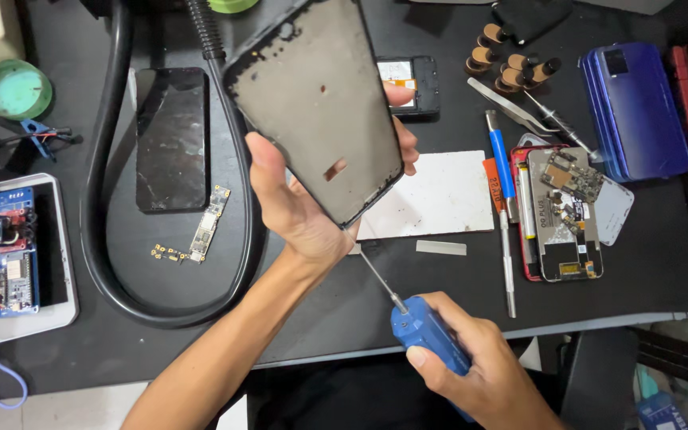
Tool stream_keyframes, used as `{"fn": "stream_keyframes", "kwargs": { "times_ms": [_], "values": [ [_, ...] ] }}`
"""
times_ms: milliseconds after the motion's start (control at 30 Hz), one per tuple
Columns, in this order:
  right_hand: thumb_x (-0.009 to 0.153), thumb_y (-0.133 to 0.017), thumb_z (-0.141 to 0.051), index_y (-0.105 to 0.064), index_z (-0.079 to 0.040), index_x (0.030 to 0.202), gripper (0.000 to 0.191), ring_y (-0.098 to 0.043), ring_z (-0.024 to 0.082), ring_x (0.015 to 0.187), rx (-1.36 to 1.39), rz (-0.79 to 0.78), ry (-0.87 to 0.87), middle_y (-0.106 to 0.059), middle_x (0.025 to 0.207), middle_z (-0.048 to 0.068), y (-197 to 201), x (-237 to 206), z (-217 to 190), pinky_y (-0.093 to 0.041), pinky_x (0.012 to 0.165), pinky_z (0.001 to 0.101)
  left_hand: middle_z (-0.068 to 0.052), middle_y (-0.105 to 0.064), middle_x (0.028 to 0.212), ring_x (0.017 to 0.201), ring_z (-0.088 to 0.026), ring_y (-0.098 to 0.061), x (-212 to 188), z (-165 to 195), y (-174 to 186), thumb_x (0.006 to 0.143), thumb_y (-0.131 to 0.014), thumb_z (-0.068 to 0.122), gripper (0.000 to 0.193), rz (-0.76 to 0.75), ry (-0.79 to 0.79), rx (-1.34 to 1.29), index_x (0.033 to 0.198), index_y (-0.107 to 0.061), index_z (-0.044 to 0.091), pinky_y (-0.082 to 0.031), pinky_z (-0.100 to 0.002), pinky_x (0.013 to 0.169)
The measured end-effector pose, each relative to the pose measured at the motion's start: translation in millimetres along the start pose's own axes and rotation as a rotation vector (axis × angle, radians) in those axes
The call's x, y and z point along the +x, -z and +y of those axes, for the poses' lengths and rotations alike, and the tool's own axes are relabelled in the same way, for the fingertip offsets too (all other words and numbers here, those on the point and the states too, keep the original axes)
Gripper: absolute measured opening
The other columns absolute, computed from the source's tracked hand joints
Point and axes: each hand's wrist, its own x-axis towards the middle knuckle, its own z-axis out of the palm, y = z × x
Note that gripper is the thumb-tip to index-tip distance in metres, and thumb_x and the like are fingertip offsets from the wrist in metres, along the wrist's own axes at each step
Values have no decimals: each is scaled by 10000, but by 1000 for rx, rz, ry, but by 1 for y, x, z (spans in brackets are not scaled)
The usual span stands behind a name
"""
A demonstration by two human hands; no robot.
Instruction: The person uses a blue electric screwdriver to remove screws from the back of a smartphone chassis. They then use a metal prying tool to separate the back cover from the frame. The person continues to remove screws from the internal components of the phone.
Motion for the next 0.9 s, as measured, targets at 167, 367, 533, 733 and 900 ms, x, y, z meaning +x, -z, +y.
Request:
{"fn": "stream_keyframes", "kwargs": {
  "times_ms": [167, 367, 533, 733, 900],
  "values": [
    [847, -697, -375, -630, -49, 1186, 475, -516, 84, 662, 174, -81, -50, -552, 743, 12, -5, 2, 3, -442, 605, 264, -226, -671, 963, 886, -279, -645, -1, 3, 0, 965, -289, 855, 1079, 36, 38, -77, 1326, -562, -124, -535, -401, 831],
    [877, -683, -343, -603, -6, 1237, 500, -589, 94, 677, 407, -145, -33, -629, 814, 50, -12, 6, 3, -499, 646, 241, -217, -668, 962, 897, -282, -659, 1, 3, -2, 975, -258, 838, 1033, 44, 59, -147, 1272, -552, -107, -550, -403, 841],
    [913, -666, -292, -598, 41, 1248, 477, -600, 107, 711, 436, -126, 64, -647, 879, 74, 0, 8, 7, -503, 666, 252, -191, -661, 1004, 896, -263, -644, 3, 3, -8, 969, -256, 851, 1079, 94, 136, -139, 1345, -571, -110, -559, -402, 861],
    [835, -692, -205, -601, -22, 1301, 509, -686, 136, 859, 108, 146, 55, -735, 977, 88, 41, -6, 6, -573, 763, 268, -156, -657, 998, 859, -269, -680, 10, 14, -9, 988, -224, 806, 1035, 118, 219, -30, 1295, -618, -101, -587, -416, 811],
    [739, -785, -212, -637, -58, 1236, 541, -720, 155, 814, -408, 370, 178, -747, 934, 65, 61, -14, 2, -564, 748, 286, -139, -650, 952, 837, -254, -687, 4, 15, -4, 993, -226, 823, 1011, 142, 282, 67, 1250, -635, -66, -612, -411, 789]
  ]
}}
